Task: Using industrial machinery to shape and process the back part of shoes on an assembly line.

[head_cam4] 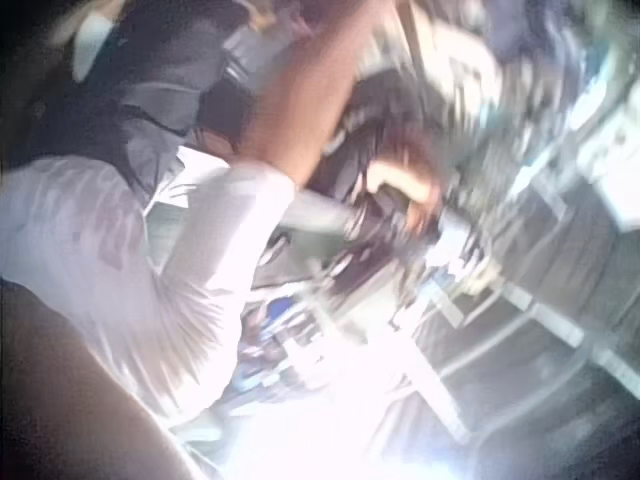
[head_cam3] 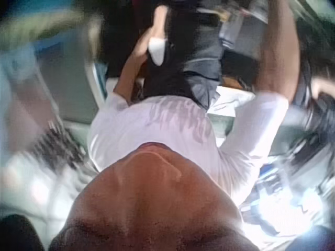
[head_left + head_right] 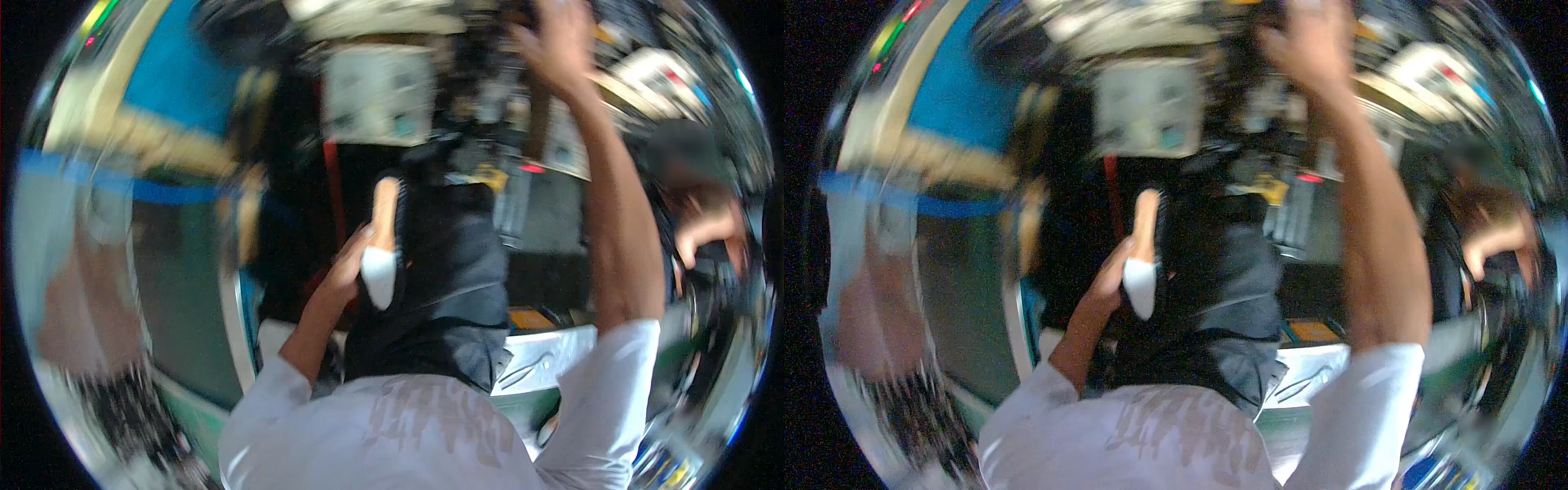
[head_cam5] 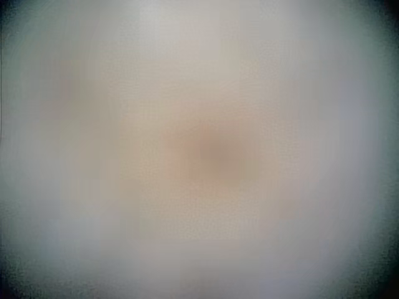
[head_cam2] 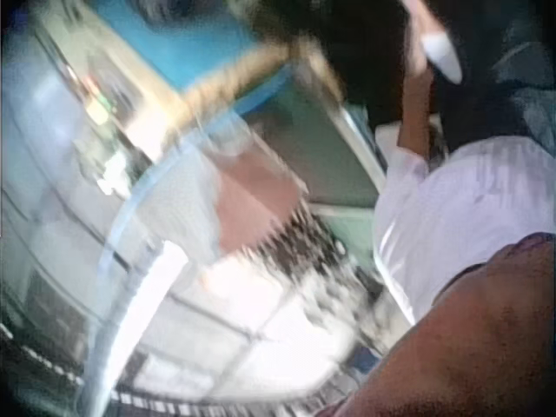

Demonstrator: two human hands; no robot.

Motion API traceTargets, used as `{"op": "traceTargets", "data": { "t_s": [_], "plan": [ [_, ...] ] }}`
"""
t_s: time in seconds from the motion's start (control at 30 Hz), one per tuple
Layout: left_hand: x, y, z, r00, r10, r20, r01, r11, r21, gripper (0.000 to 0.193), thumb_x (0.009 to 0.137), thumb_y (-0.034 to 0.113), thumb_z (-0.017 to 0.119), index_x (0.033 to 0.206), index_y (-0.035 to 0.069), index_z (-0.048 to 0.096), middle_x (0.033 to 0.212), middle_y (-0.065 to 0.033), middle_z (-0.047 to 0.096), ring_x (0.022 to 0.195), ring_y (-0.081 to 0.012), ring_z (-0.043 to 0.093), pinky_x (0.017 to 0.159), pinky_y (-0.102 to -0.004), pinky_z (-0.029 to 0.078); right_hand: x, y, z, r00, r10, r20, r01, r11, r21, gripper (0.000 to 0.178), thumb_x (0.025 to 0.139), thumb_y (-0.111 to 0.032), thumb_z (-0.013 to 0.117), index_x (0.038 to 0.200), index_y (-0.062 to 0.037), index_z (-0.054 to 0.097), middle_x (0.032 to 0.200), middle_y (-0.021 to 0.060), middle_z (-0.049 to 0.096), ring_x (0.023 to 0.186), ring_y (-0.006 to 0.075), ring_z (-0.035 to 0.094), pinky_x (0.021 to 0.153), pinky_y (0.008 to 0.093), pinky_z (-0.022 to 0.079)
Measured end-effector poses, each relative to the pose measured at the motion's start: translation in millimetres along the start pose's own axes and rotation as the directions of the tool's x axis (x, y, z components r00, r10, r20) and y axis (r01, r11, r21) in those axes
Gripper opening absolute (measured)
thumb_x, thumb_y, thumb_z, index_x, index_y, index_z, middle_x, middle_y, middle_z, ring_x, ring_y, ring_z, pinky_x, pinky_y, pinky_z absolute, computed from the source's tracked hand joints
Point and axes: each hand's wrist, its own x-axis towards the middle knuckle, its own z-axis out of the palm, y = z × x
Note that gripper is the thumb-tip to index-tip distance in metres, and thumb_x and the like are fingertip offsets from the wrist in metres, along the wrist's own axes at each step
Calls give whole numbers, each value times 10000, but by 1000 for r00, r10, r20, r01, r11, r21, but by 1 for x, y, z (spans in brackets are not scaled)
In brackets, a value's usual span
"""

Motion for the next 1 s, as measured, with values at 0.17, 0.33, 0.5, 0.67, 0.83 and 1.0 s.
{"op": "traceTargets", "data": {
  "t_s": [0.17, 0.33, 0.5, 0.67, 0.83, 1.0],
  "plan": [
    [-75, 25, -112, 938, 3, -346, -33, 996, -83, 468, 1072, 500, 651, 1375, 144, 646, 1164, -15, 703, 1093, -182, 679, 974, -416, 546, -192, -7, 38, 997, -36, 70, 20, 975, 223, 657, 1019, -53, 645, 1650, -110, 470, 1680, 239, 452, 1539, 444, 449, 1269, 495, 388],
    [-130, 76, -284, 482, 412, -773, 88, 855, 511, 954, 972, 589, 738, 1691, 77, 376, 1471, -194, 649, 1315, -336, 643, 1066, -483, 531, -414, -3, 83, 785, 199, 587, -435, 852, 293, 290, 1004, -32, 614, 1270, 4, 723, 964, 252, 752, 866, 385, 756, 776, 449, 577],
    [-108, 72, -386, 464, 722, -513, 630, 139, 764, 779, 1049, 435, 666, 1728, 394, 286, 1690, -441, 188, 1391, -599, 504, 1106, -614, 493, -501, -8, 74, 624, 271, 733, -578, 792, 199, 321, 1055, -116, 534, 1285, -8, 730, 1101, 272, 777, 1004, 427, 777, 859, 444, 592],
    [-95, 51, -440, 588, 779, -216, 642, -288, 711, 794, 1041, 293, 657, 1731, 410, 283, 1766, -374, 75, 1463, -586, 438, 1105, -650, 488, -495, -20, 64, 450, 367, 815, -630, 776, -2, 350, 998, -85, 502, 1246, 7, 731, 1075, 292, 765, 1032, 433, 780, 853, 482, 599],
    [-61, 111, -479, 595, 630, -498, 763, -250, 596, 828, 994, 184, 655, 1733, 321, 308, 1762, -353, 160, 1354, -540, 587, 1104, -642, 508, -492, -25, 49, 553, 314, 772, -512, 859, 17, 318, 964, -65, 497, 1168, 11, 730, 992, 296, 746, 906, 499, 744, 789, 504, 587],
    [-45, 112, -587, 555, 596, -580, 810, -229, 540, 707, 968, 260, 700, 1623, 218, 436, 1524, -190, 420, 1286, -362, 642, 1072, -545, 528, -485, -15, 64, 539, 248, 805, -509, 857, 76, 342, 1033, -129, 548, 1323, -5, 684, 1091, 304, 736, 1017, 496, 728, 856, 460, 580]
  ]
}}
